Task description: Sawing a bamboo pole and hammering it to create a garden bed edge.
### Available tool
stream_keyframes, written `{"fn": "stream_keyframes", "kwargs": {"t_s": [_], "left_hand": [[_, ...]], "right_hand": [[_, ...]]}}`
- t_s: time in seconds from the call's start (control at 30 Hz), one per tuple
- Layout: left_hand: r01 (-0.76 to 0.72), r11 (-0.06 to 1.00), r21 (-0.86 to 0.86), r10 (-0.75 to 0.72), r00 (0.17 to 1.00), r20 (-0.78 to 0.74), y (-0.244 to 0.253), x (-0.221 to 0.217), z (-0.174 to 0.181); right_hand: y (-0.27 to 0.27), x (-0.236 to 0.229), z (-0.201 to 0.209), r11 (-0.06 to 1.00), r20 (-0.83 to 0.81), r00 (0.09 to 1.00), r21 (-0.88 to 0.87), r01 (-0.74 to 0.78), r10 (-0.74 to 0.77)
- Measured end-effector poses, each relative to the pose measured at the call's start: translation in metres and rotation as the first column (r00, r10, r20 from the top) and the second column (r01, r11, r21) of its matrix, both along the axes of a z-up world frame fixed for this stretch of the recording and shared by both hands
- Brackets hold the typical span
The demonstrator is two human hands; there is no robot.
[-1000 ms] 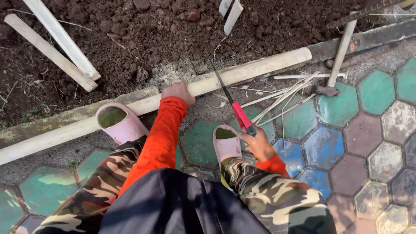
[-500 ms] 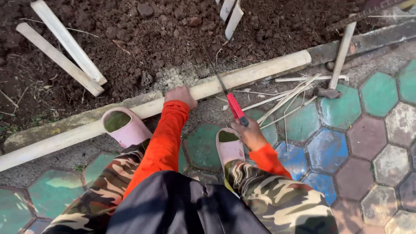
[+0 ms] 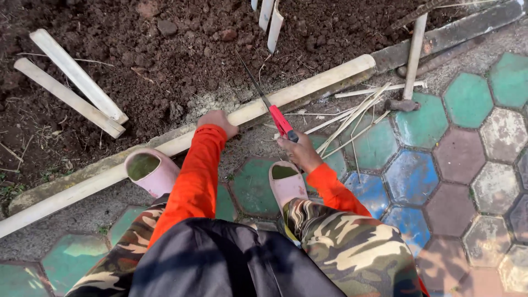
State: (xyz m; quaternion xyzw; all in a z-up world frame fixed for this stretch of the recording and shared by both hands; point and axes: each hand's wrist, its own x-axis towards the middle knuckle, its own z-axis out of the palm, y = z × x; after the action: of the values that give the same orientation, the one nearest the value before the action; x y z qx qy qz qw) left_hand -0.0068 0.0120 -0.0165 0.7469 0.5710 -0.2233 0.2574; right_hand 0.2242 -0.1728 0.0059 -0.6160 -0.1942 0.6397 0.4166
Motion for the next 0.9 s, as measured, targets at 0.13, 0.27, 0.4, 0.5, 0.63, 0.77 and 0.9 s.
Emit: {"fn": "stream_keyframes", "kwargs": {"t_s": [0.13, 0.27, 0.4, 0.5, 0.63, 0.77, 0.9], "left_hand": [[-0.043, 0.994, -0.097, 0.046, 0.999, 0.023, -0.004, 0.001, 0.016], [-0.056, 0.994, 0.089, 0.050, 0.997, 0.063, -0.016, 0.000, -0.002], [0.017, 0.968, 0.250, -0.033, 0.998, 0.062, -0.037, -0.003, -0.016], [0.068, 0.987, 0.147, -0.066, 0.998, -0.017, -0.038, -0.002, -0.017], [0.094, 0.977, 0.191, -0.085, 0.995, -0.054, -0.042, -0.007, -0.041], [0.094, 0.967, 0.235, -0.123, 0.986, 0.109, -0.044, -0.016, -0.040], [0.081, 0.928, 0.365, -0.168, 0.963, 0.212, -0.051, -0.021, -0.057]], "right_hand": [[-0.004, -0.008, -0.004, 1.000, -0.016, 1.000, 0.004, 0.006, -0.006], [-0.013, -0.006, -0.032, 0.970, 0.296, 0.955, 0.224, -0.099, 0.029], [-0.027, 0.005, -0.028, 0.996, 0.120, 0.993, 0.083, -0.031, 0.021], [-0.023, 0.005, -0.012, 1.000, 0.031, 0.999, -0.013, -0.010, 0.011], [-0.035, -0.002, -0.003, 0.997, 0.166, 0.984, 0.008, -0.072, 0.070], [-0.038, -0.001, -0.010, 0.996, 0.218, 0.973, 0.029, -0.089, 0.081], [-0.038, 0.001, -0.019, 0.987, 0.449, 0.886, 0.044, -0.154, 0.118]]}}
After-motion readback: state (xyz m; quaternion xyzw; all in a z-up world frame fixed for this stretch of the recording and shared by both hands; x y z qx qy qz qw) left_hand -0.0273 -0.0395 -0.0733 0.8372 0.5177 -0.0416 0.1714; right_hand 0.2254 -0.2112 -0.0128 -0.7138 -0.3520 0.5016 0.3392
